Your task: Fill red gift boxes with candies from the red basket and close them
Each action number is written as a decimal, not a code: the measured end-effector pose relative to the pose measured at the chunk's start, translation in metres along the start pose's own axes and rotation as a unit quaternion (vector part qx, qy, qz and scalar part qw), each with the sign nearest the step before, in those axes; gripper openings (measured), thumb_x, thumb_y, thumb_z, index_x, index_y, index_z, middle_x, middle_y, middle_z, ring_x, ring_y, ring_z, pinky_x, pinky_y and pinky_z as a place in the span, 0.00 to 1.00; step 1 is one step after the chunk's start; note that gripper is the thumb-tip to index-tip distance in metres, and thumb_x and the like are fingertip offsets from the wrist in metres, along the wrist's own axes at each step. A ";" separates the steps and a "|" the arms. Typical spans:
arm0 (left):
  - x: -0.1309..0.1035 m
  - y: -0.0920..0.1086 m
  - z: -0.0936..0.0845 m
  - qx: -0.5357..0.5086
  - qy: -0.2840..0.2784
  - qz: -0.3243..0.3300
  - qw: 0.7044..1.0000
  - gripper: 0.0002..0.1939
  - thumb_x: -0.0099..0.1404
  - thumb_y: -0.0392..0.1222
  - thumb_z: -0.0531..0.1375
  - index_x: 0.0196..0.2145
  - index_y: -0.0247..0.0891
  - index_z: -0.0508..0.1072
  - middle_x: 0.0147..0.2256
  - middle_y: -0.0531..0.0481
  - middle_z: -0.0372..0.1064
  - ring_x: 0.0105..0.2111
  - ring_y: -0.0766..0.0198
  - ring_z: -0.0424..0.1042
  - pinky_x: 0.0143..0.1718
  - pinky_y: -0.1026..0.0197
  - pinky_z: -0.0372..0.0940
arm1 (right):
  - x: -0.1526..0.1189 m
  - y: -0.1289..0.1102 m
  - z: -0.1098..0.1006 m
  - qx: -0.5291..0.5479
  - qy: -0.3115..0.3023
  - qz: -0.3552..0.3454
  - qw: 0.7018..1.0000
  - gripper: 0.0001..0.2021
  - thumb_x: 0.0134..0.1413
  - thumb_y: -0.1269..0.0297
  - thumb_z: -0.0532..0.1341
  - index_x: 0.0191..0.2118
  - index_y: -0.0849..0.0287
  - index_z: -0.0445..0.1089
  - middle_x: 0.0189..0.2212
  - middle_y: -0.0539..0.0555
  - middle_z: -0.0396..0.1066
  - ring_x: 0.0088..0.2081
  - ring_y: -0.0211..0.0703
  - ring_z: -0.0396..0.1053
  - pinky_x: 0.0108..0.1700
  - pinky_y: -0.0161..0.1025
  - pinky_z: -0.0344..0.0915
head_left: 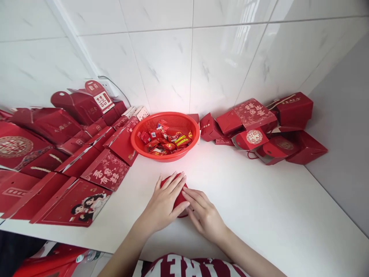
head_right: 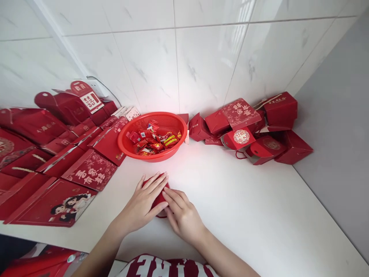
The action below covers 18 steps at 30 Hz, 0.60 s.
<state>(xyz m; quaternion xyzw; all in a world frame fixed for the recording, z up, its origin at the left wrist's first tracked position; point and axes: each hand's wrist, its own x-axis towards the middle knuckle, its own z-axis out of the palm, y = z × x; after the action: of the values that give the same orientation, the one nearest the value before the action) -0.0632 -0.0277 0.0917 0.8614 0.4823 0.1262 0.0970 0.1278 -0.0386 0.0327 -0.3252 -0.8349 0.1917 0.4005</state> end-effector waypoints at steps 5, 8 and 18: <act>-0.021 -0.015 -0.005 -0.016 -0.001 -0.053 0.998 0.38 0.66 0.58 0.57 0.69 0.53 0.46 0.68 0.45 0.50 0.68 0.42 0.47 0.64 0.28 0.37 | -0.010 0.013 -0.010 0.028 0.002 0.018 0.999 0.23 0.64 0.74 0.54 0.62 0.53 0.62 0.56 0.60 0.67 0.56 0.49 0.68 0.54 0.47 0.72; -0.043 -0.027 -0.011 0.018 0.023 -0.146 0.989 0.35 0.64 0.58 0.59 0.67 0.58 0.53 0.69 0.45 0.43 0.68 0.32 0.41 0.59 0.20 0.38 | -0.013 0.016 -0.012 0.025 0.011 0.022 0.999 0.19 0.64 0.74 0.53 0.57 0.53 0.67 0.53 0.60 0.69 0.51 0.49 0.72 0.50 0.46 0.75; -0.138 -0.036 -0.093 -0.018 0.006 -0.192 0.981 0.32 0.62 0.54 0.62 0.63 0.61 0.60 0.62 0.49 0.62 0.59 0.47 0.65 0.55 0.48 0.66 | -0.020 0.021 -0.015 0.021 -0.002 0.042 0.999 0.21 0.65 0.73 0.54 0.60 0.51 0.61 0.56 0.61 0.66 0.53 0.50 0.70 0.48 0.48 0.74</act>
<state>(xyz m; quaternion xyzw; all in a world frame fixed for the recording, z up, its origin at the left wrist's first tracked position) -0.1900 -0.1227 0.1526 0.7502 0.6367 0.1197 0.1322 0.1578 -0.0366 0.0186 -0.3513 -0.8171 0.2268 0.3968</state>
